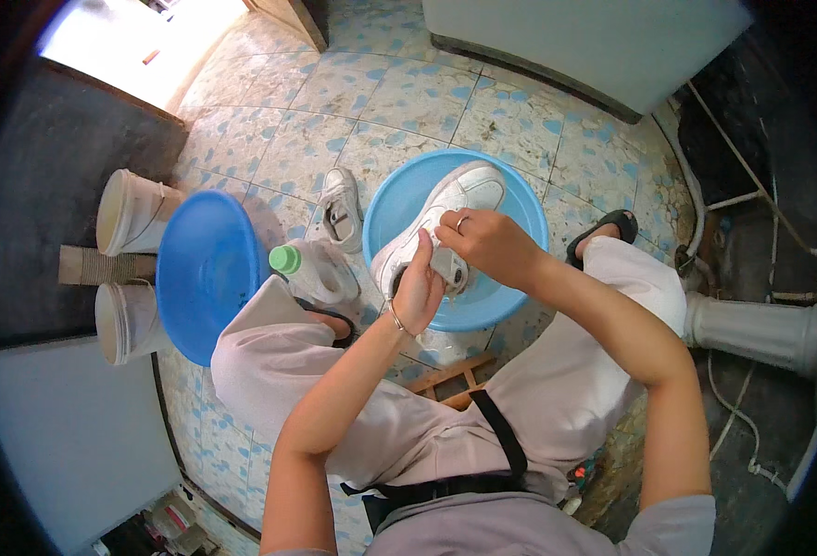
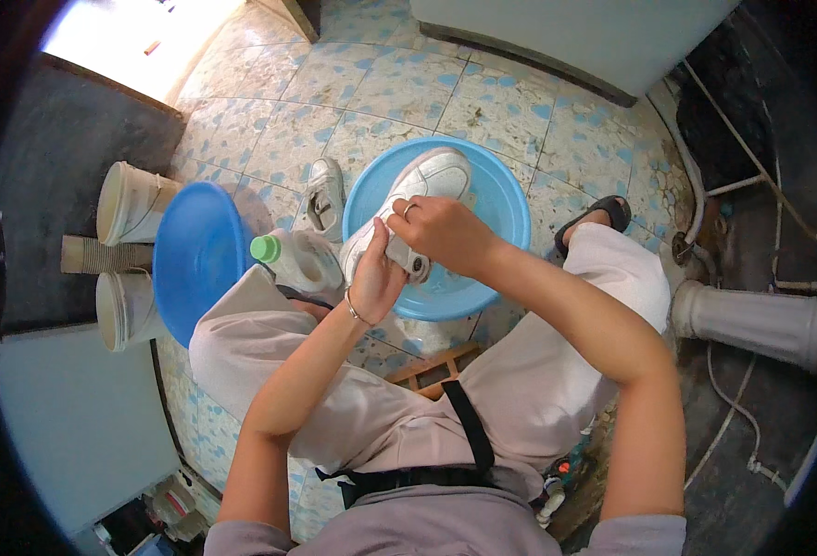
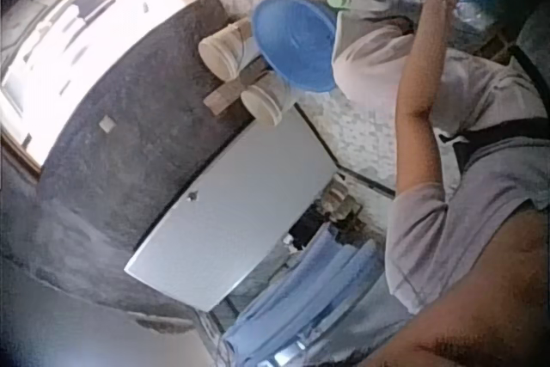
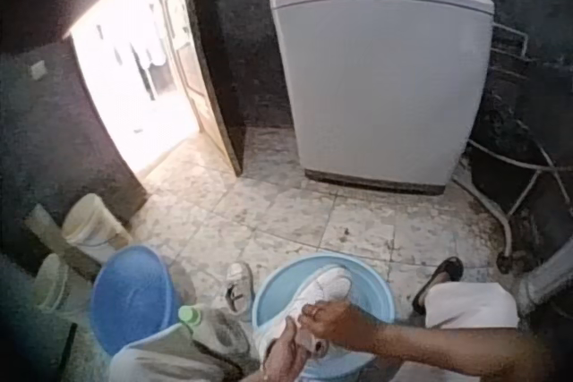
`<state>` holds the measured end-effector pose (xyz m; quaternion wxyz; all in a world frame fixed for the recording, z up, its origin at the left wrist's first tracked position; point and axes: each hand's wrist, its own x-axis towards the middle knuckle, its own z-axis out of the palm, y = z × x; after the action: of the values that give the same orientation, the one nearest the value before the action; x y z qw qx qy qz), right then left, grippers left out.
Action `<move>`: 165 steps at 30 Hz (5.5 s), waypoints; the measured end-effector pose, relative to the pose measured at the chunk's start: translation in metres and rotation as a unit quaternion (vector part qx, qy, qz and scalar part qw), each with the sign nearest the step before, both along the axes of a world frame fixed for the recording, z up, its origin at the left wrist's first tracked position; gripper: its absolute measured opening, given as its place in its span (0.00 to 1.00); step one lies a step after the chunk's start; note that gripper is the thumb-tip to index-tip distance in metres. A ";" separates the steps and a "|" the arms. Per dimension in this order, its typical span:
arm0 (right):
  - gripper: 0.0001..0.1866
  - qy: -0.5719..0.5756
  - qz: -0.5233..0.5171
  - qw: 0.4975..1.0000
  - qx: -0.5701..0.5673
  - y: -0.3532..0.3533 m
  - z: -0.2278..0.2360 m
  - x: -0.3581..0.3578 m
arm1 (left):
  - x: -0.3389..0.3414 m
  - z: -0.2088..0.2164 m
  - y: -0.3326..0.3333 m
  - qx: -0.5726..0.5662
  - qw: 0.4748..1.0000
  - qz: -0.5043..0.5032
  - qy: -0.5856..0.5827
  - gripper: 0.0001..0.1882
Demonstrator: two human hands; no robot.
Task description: The person washes a pair of white sneakers in a blue basin filled with water. They scrub the shoes with a brush, apply liquid detergent, and remove the laces from one shoe to clean it more thoroughly.
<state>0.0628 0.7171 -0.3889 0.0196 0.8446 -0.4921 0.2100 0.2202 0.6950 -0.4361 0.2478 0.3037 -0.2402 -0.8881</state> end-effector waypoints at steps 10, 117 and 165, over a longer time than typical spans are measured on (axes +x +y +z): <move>0.07 0.055 -0.023 0.998 -0.038 -0.001 -0.014 -0.004 | 0.002 -0.001 0.001 -0.035 0.994 -0.036 -0.096 0.31; 0.11 -0.217 0.173 0.620 0.734 0.027 0.051 -0.051 | 0.007 0.028 -0.051 0.031 0.982 0.129 0.134 0.29; 0.09 0.066 -0.120 0.986 -0.092 -0.003 0.046 -0.041 | -0.017 0.054 -0.025 0.056 0.974 0.044 0.214 0.30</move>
<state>0.0222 0.7145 -0.3429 0.1549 0.7863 -0.5657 0.1941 0.2036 0.6703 -0.3819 0.3151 0.1305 -0.1181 -0.9326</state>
